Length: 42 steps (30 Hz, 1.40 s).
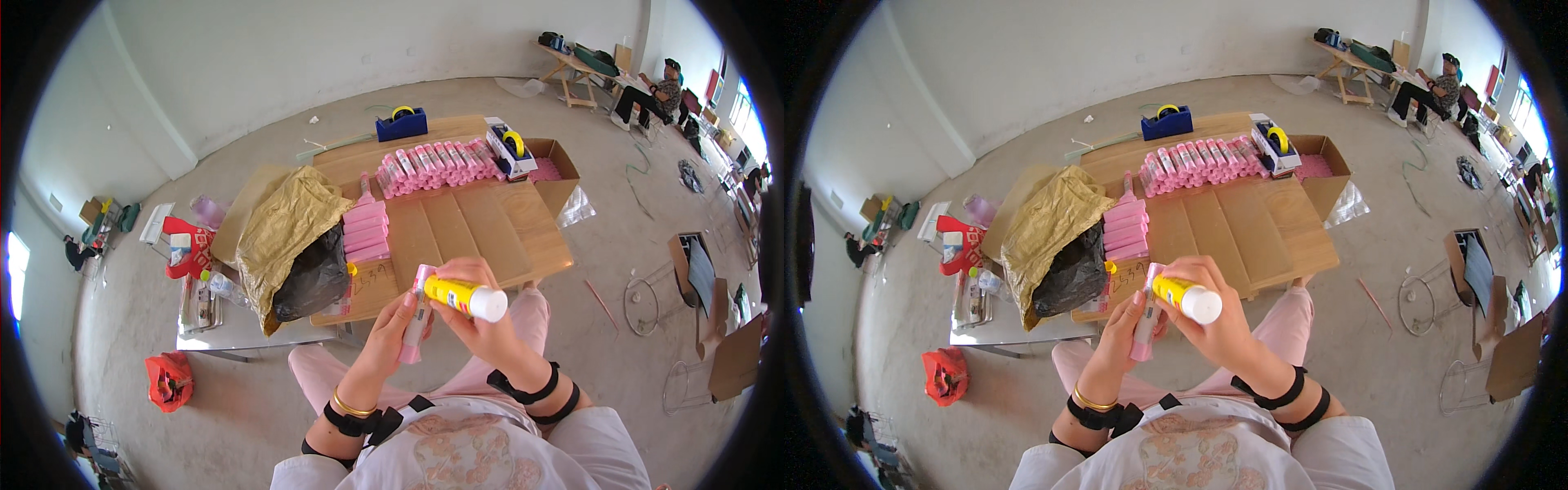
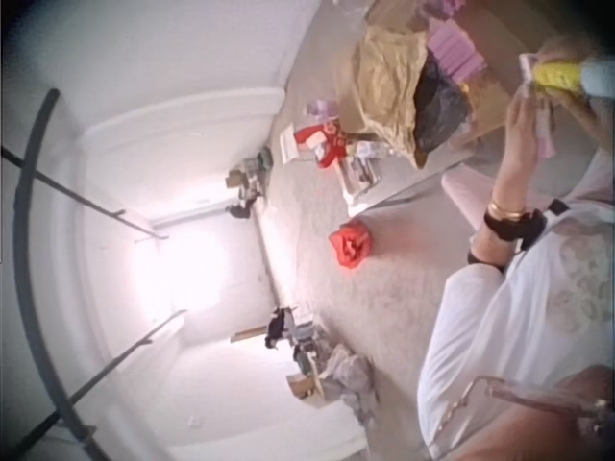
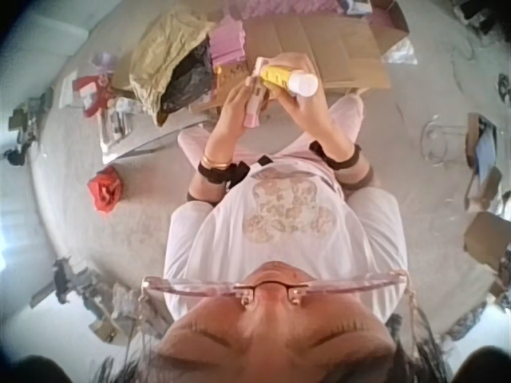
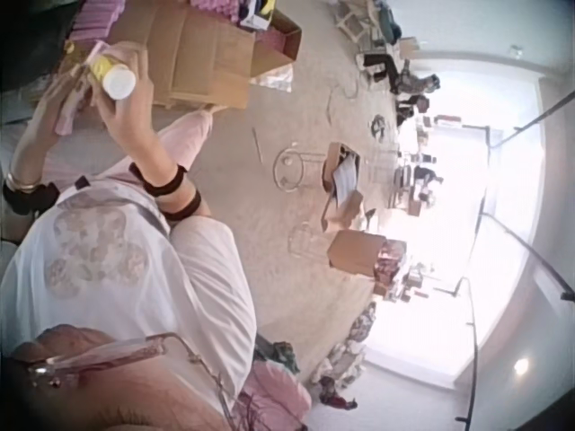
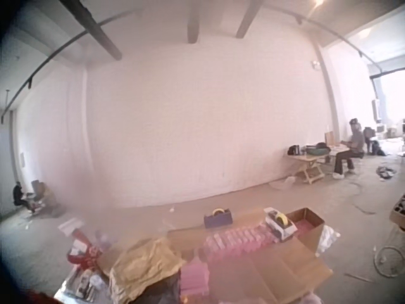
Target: Applying labels to small pink plastic tubes using a glue stick.
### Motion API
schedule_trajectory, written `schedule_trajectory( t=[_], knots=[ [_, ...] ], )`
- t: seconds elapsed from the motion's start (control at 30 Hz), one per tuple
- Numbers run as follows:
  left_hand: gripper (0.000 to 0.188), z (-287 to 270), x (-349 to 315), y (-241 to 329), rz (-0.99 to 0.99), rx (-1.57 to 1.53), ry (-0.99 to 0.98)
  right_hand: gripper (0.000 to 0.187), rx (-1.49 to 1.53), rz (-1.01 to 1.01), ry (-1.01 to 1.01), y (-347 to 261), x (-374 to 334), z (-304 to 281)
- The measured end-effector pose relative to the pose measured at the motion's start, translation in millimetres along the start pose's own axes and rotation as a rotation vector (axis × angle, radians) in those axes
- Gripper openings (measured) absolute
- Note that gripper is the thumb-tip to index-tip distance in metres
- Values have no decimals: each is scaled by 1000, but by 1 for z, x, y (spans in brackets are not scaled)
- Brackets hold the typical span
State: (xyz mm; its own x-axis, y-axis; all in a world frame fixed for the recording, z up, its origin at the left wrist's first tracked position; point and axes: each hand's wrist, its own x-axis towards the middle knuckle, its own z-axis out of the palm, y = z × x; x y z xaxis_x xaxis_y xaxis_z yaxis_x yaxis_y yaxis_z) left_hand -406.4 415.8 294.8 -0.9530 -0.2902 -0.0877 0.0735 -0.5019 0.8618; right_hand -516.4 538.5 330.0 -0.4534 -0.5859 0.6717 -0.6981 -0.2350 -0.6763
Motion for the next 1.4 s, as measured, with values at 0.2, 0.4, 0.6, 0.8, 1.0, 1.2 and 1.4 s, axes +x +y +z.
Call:
schedule_trajectory(
  t=[0.2, 0.4, 0.6, 0.8, 1.0, 1.2, 1.4],
  knots=[
    [48, 12, -9, 5, -21, 77, -64, 30, 120, 157, 211, 4, 1, -10],
    [56, 15, -2, 14, 39, -92, -57, 25, 440, 278, 152, -12, -9, -19],
    [54, 34, -1, 9, 161, -54, 107, 30, 508, 300, 2, -21, -17, 0],
    [53, 34, 2, 10, 267, -28, 202, 34, 274, 33, -32, -18, -25, 10],
    [56, 38, 1, 3, 259, -29, 257, 36, 228, 9, -147, -19, -36, 5],
    [60, 25, 2, 4, 206, -94, 163, 33, 677, 268, -20, -10, -38, -8],
    [56, 29, 3, 6, 185, -123, 99, 36, 381, 143, -15, -7, -26, -9]
  ],
)
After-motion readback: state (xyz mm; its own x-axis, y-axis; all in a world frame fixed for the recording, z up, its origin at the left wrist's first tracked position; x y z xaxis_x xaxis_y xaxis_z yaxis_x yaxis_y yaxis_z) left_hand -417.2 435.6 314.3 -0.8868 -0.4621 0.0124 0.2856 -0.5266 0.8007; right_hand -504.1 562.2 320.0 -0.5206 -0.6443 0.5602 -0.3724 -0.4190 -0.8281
